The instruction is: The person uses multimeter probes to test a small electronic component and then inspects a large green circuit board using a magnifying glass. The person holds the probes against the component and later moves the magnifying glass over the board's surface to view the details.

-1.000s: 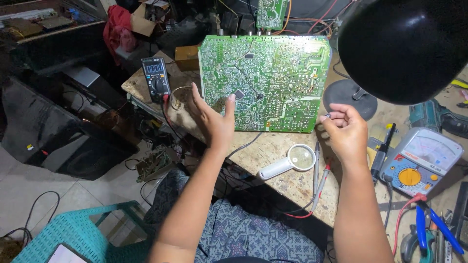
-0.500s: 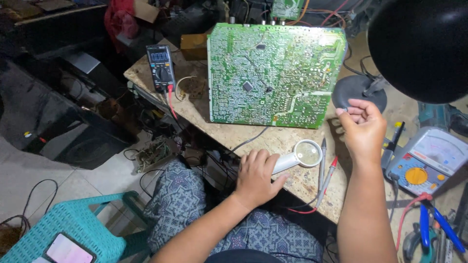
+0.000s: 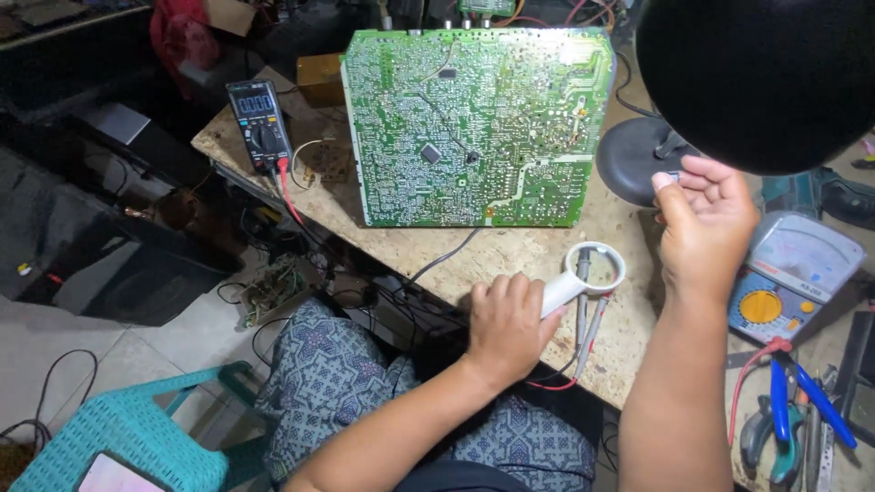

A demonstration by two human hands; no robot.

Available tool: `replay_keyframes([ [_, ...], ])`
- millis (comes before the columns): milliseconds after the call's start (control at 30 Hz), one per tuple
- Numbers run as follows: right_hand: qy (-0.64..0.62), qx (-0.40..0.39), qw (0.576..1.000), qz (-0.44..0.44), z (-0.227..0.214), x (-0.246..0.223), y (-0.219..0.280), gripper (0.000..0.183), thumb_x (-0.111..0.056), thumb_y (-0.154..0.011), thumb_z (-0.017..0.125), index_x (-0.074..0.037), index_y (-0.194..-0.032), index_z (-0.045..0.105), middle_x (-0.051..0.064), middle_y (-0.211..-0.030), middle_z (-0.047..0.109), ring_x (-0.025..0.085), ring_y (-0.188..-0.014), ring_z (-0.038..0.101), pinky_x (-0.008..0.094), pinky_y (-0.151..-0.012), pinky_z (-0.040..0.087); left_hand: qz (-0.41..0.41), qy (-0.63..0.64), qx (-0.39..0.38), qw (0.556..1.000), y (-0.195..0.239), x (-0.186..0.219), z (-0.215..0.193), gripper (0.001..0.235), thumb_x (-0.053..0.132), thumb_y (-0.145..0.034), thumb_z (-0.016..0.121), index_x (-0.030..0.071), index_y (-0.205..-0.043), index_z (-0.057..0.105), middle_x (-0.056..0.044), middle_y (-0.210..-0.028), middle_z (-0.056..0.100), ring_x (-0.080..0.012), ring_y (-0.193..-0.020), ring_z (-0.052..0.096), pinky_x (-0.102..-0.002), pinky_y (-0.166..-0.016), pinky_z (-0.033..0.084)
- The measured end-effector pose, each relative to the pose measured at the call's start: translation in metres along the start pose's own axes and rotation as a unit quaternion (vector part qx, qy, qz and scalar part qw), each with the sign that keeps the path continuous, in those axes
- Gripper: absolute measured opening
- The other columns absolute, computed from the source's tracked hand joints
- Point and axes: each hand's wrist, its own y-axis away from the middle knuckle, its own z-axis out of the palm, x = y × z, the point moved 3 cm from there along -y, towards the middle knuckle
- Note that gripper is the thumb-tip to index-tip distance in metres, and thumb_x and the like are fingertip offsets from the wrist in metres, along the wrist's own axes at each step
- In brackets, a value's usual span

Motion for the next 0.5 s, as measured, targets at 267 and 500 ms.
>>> replay_keyframes([
  [267, 0.02, -0.008, 0.999, -0.027, 0.001, 0.0, 0.005, 0.026, 0.001, -0.104, 0.076, -0.003, -0.125, 0.062, 0.009, -0.104, 0.064, 0.008, -0.091, 0.064, 0.017, -0.075, 0.055, 0.035, 0.082, 0.028, 0.996, -0.023, 0.049, 0.011, 0.051, 0.049, -0.093, 0.059, 0.006, -0.12, 0.066, -0.012, -0.098, 0.068, -0.0323, -0.088, 0.059, -0.047, -0.072, 0.037],
  [500, 0.036, -0.043, 0.997, -0.052, 0.008, -0.007, 0.01, 0.03, 0.002, -0.104, 0.076, 0.0, -0.128, 0.06, 0.011, -0.109, 0.064, 0.012, -0.101, 0.064, 0.021, -0.092, 0.055, 0.116, 0.16, 0.07, 0.978, -0.027, 0.047, 0.004, 0.068, 0.063, -0.09, 0.041, 0.009, -0.114, 0.074, -0.014, -0.095, 0.065, -0.036, -0.088, 0.058, -0.049, -0.066, 0.036],
])
